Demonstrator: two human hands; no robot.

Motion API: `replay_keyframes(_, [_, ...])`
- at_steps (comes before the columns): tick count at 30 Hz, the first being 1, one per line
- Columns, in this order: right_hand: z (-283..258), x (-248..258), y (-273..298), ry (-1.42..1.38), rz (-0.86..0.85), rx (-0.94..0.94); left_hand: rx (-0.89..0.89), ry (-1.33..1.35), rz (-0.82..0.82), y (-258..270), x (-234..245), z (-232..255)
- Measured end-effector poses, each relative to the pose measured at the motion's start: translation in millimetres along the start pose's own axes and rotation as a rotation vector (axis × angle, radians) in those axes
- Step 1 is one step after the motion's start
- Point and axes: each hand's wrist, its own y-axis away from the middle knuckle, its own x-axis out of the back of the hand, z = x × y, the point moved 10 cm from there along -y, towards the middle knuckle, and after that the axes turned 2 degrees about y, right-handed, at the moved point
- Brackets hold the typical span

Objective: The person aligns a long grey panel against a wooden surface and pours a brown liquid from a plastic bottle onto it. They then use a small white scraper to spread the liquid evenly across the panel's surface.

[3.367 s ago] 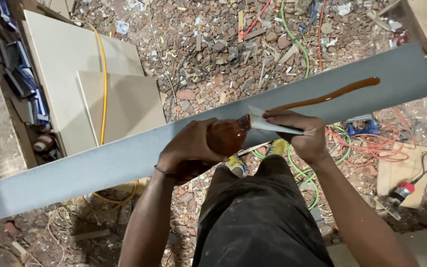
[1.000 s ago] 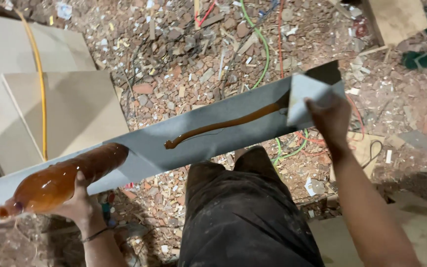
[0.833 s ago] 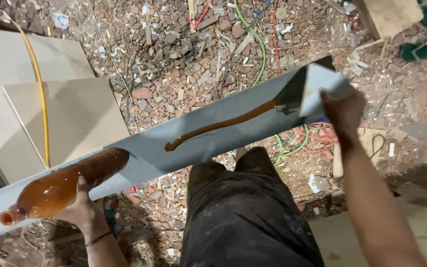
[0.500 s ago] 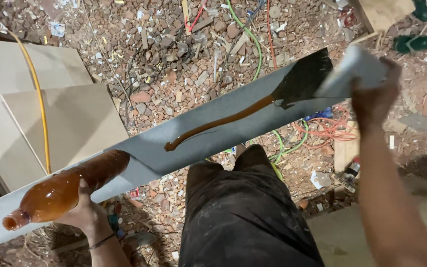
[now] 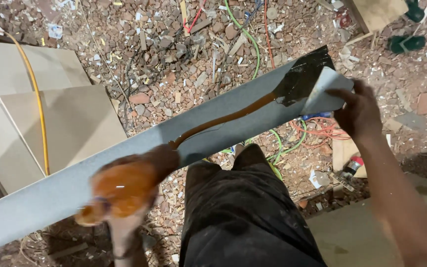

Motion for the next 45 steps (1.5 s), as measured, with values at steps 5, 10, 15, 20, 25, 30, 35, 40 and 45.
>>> replay_keyframes(5, [-64,58,-6,0.213,0.364,0.493,-0.343,-1.545,-0.306,-41,-87,-101])
replay_keyframes(10, [-54,3,-38,0.258,0.223,0.673,-0.088,-1.55,-0.264,-44,-54,-147])
replay_keyframes(15, [-42,-13,-17,0.243,0.138,0.744,-0.039,-1.568,-0.198,-45,-46,-148])
replay_keyframes(20, [10,-7,18,0.266,0.133,0.564,-0.041,-1.538,-0.105,-43,-31,-129])
replay_keyframes(25, [21,11,53,0.388,0.098,0.463,-0.198,-1.677,-0.161,-34,-52,-104])
replay_keyframes(30, [-30,24,38,0.394,0.165,0.424,0.156,-2.344,0.37,-2,-12,-29])
replay_keyframes(35, [-101,8,7,0.208,0.384,0.506,-0.392,-2.184,0.42,15,-66,7])
replay_keyframes(40, [-119,-26,14,0.36,0.341,0.639,-0.708,-1.991,0.271,25,-64,25])
replay_keyframes(45, [-93,-14,-11,0.213,0.247,0.535,-0.679,-1.96,0.325,23,-63,30])
